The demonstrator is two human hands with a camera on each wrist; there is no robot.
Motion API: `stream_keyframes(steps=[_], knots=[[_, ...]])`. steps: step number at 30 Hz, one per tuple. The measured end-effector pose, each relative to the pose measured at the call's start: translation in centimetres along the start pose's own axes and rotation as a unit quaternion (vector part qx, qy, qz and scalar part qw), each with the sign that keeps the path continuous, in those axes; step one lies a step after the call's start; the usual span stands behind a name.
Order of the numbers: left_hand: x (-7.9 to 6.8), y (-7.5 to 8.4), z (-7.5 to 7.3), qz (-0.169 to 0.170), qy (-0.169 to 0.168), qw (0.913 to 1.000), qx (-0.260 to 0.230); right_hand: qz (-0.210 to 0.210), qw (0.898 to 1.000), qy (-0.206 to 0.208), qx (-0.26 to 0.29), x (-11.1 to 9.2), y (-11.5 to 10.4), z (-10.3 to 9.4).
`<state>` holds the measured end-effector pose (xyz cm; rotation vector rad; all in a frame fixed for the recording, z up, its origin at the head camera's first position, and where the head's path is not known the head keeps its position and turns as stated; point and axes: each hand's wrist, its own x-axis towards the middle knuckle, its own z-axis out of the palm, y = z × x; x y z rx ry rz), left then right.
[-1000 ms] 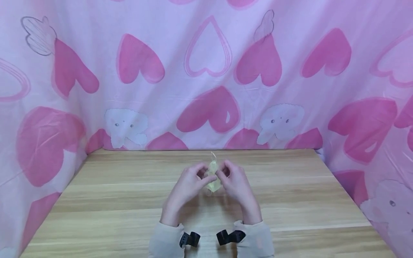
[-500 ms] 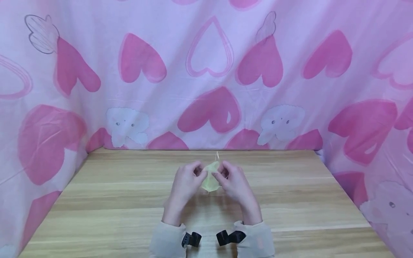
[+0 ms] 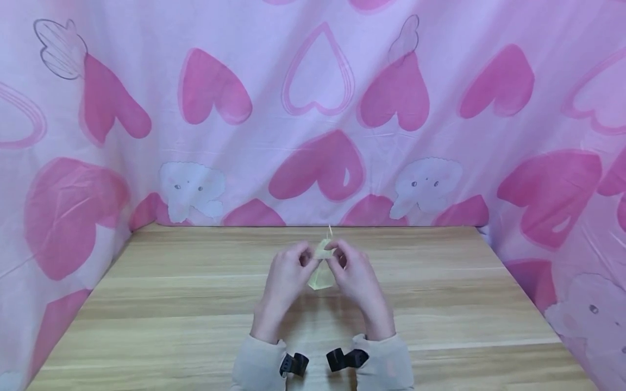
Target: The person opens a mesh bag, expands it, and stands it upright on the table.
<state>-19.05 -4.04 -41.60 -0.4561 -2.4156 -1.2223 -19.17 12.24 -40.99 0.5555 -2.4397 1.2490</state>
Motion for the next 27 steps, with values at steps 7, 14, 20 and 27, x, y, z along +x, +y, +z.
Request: stream_keyframes(steps=[7,14,20,27], knots=[[-0.4,0.5,-0.8,-0.107,-0.201,0.9629,-0.145,0.01,0.997,0.081,0.009,0.1,0.2,-0.1],[-0.2,0.8,-0.8,-0.104,-0.227,0.9525,-0.174,0.038,0.992,0.099,0.063,0.3,0.2,-0.5],[0.0,1.1,-0.7,-0.097,-0.149,0.973,-0.147,0.15,0.975,-0.021,0.163,0.1,-0.9,-1.4],[0.0,0.8,-0.4,-0.092,-0.092,0.982,-0.137,0.184,0.962,-0.091,0.181,-0.1,-0.2,-1.2]])
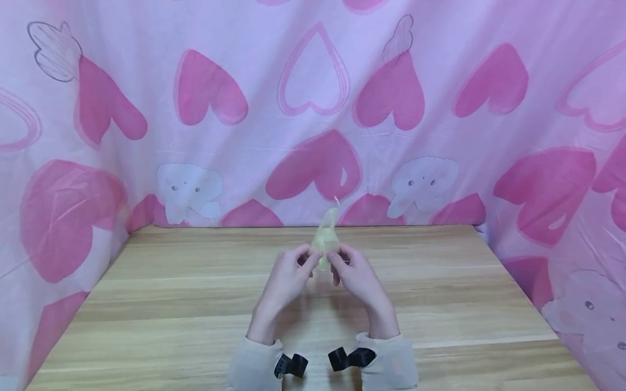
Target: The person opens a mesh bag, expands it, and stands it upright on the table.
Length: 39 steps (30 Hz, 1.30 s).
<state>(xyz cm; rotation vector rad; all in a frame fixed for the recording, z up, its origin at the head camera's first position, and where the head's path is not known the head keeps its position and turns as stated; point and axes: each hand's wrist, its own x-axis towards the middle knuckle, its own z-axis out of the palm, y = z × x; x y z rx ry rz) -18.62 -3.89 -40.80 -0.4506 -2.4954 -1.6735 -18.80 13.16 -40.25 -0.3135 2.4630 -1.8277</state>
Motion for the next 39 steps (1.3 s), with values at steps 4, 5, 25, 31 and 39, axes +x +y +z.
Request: stream_keyframes(steps=[4,5,25,31,39], knots=[[0.1,-0.2,0.2,0.005,0.036,0.9993,0.012,-0.004,0.999,0.043,-0.003,0.1,0.1,0.1],[0.1,-0.2,0.2,0.006,0.044,0.9989,0.016,-0.004,0.999,0.052,-0.003,0.1,0.1,0.1],[0.2,-0.6,0.9,0.068,0.184,0.9716,0.132,-0.017,0.998,0.066,0.01,0.3,-0.3,1.0],[0.3,-0.4,1.2,0.076,0.145,0.982,0.094,0.005,1.0,0.001,0.01,0.3,-0.1,0.8],[0.1,-0.1,0.7,0.06,0.106,0.9918,0.038,-0.029,0.998,0.025,0.051,0.5,0.0,0.9]])
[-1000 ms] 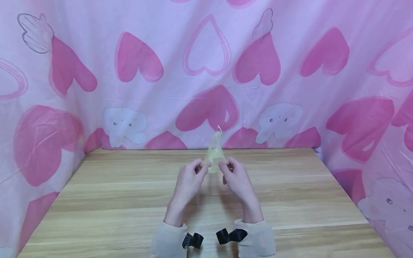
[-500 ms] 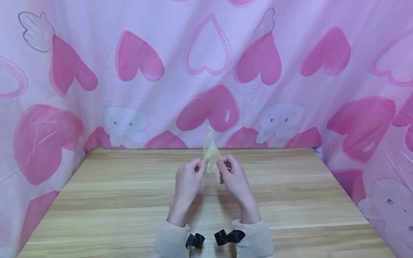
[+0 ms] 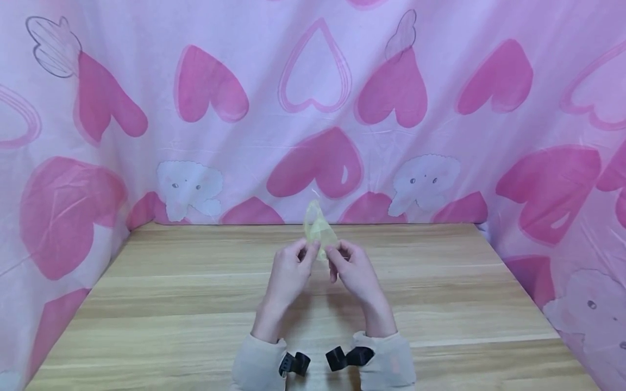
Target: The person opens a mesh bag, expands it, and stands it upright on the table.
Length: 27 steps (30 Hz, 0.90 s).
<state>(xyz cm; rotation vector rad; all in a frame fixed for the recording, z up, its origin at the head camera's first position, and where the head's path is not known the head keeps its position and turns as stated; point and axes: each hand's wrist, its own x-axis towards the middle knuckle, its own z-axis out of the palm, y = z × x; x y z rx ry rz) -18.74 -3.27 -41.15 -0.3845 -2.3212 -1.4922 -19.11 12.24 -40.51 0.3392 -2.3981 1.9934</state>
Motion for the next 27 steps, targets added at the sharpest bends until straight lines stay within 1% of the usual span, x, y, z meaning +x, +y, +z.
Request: stream_keyframes(steps=[1,3,5,8,10,12,13,15,17,21,23,25,27], knots=[[0.0,0.01,-0.06,-0.007,-0.012,0.9999,-0.001,-0.003,1.0,0.003,-0.001,-0.02,-0.04,0.0],[-0.04,0.02,-0.17,-0.03,-0.043,0.9986,0.001,-0.011,1.0,0.005,-0.005,-0.03,-0.13,-0.01],[-0.08,0.01,-0.22,-0.059,-0.078,0.9952,-0.012,-0.017,1.0,0.001,-0.01,-0.08,-0.22,-0.01],[-0.07,-0.06,-0.19,-0.104,-0.12,0.9846,-0.073,-0.025,1.0,-0.008,-0.011,-0.11,-0.2,-0.04],[0.0,-0.09,-0.16,-0.128,-0.127,0.9749,-0.13,-0.032,0.999,-0.014,-0.009,-0.13,-0.19,-0.03],[0.07,-0.09,-0.14,-0.145,-0.118,0.9668,-0.175,-0.038,0.999,-0.02,-0.007,-0.15,-0.26,0.0],[0.09,-0.06,-0.18,-0.151,-0.11,0.9644,-0.187,-0.042,0.999,-0.024,-0.007,-0.15,-0.29,0.06],[0.14,-0.04,-0.21,-0.158,-0.095,0.9624,-0.199,-0.051,0.998,-0.029,-0.009,-0.14,-0.31,0.15],[0.16,0.0,-0.29,-0.156,-0.088,0.9646,-0.193,-0.059,0.998,-0.033,-0.015,-0.15,-0.35,0.21],[0.16,-0.05,-0.57,-0.136,-0.109,0.9707,-0.166,-0.067,0.996,-0.044,-0.024,-0.19,-0.31,0.14],[0.17,-0.09,-0.65,-0.12,-0.118,0.9757,-0.141,-0.066,0.996,-0.051,-0.028,-0.2,-0.28,0.07],[0.15,-0.08,-0.64,-0.108,-0.109,0.9806,-0.122,-0.062,0.996,-0.055,-0.029,-0.25,-0.32,0.01],[0.13,-0.05,-0.57,-0.096,-0.084,0.9874,-0.094,-0.061,0.996,-0.053,-0.035,-0.32,-0.35,-0.02]])
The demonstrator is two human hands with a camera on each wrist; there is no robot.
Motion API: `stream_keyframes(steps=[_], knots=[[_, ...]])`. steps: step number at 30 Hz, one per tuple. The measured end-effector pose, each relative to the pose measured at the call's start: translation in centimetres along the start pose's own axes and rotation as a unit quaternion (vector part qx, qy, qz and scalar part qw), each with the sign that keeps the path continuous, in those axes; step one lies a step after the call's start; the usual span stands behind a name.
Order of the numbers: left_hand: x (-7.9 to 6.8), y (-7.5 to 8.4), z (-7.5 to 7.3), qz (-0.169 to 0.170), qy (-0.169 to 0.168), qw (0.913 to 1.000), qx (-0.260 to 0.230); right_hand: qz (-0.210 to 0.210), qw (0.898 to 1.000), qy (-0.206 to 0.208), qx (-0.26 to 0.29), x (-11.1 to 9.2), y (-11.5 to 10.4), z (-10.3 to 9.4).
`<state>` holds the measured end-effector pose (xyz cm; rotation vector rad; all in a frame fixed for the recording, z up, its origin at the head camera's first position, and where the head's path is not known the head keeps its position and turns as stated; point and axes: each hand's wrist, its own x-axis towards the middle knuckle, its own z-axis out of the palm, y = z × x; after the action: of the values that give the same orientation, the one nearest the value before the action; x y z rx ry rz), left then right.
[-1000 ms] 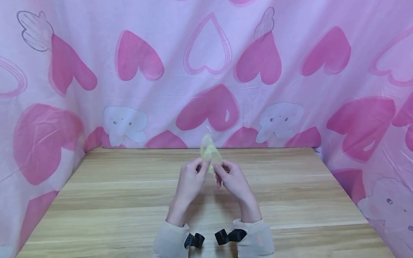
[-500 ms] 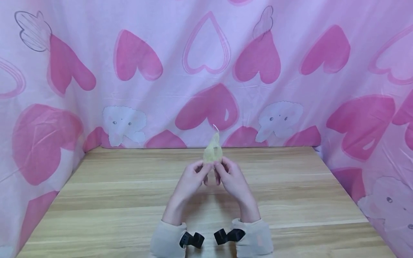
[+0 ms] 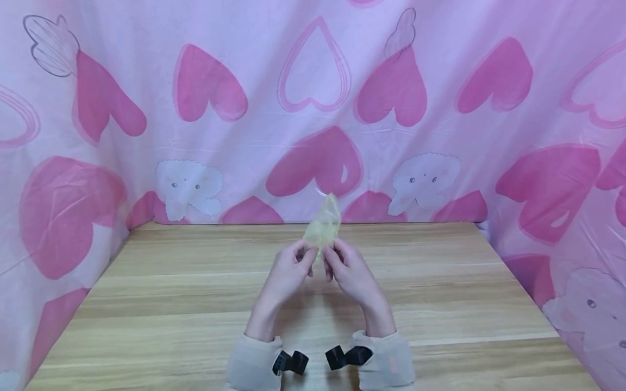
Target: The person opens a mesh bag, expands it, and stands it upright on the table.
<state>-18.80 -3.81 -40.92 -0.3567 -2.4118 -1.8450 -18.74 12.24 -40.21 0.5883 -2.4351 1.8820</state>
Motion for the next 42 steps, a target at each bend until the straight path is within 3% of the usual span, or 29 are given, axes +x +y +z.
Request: stream_keyframes(steps=[4,8,10,12,14,16,18,22,25,28,30,33,36,38,42], knots=[[0.0,0.0,0.2,0.024,0.069,0.9948,0.071,0.006,1.0,0.014,-0.016,-0.1,0.0,0.0],[0.1,0.1,0.4,0.043,0.14,0.9742,0.171,0.01,0.999,0.023,-0.023,0.0,-0.1,0.1],[0.1,0.1,0.6,0.044,0.163,0.9645,0.203,0.012,1.0,0.019,-0.02,0.0,-0.2,0.2],[0.2,0.0,0.6,0.039,0.166,0.9645,0.202,0.014,1.0,0.016,-0.016,0.0,-0.2,0.2],[0.2,-0.1,0.5,0.031,0.144,0.975,0.167,0.016,1.0,0.014,-0.011,0.0,-0.3,0.2],[0.1,-0.2,0.4,0.016,0.1,0.9894,0.104,0.018,1.0,0.013,-0.007,0.0,-0.2,0.1],[0.1,-0.3,0.2,-0.007,0.05,0.998,0.038,0.02,1.0,0.012,-0.005,-0.1,-0.3,0.0],[0.1,-0.4,0.0,-0.046,-0.022,0.9968,-0.062,0.024,1.0,0.005,0.002,-0.1,-0.3,-0.2],[0.2,-0.5,0.2,-0.063,-0.022,0.9926,-0.102,0.027,1.0,0.004,0.005,0.0,-0.3,-0.2],[0.3,-0.5,0.5,-0.074,0.021,0.991,-0.109,0.028,1.0,0.01,-0.002,0.0,-0.2,-0.1],[0.3,-0.5,0.7,-0.071,0.061,0.9917,-0.089,0.027,0.999,0.014,-0.013,0.0,-0.2,0.0],[0.2,-0.6,1.1,-0.045,0.119,0.9918,0.011,0.02,0.999,0.006,-0.028,0.0,-0.3,0.2],[0.2,-0.8,1.5,-0.015,0.155,0.9808,0.117,0.019,0.999,-0.005,-0.035,0.1,-0.3,0.3],[0.1,-0.9,1.5,0.003,0.162,0.9734,0.162,0.031,0.999,0.0,-0.042,0.0,-0.1,0.3],[0.0,-0.8,1.4,0.034,0.145,0.9659,0.212,0.058,0.995,0.038,-0.075,-0.1,0.2,0.0]])
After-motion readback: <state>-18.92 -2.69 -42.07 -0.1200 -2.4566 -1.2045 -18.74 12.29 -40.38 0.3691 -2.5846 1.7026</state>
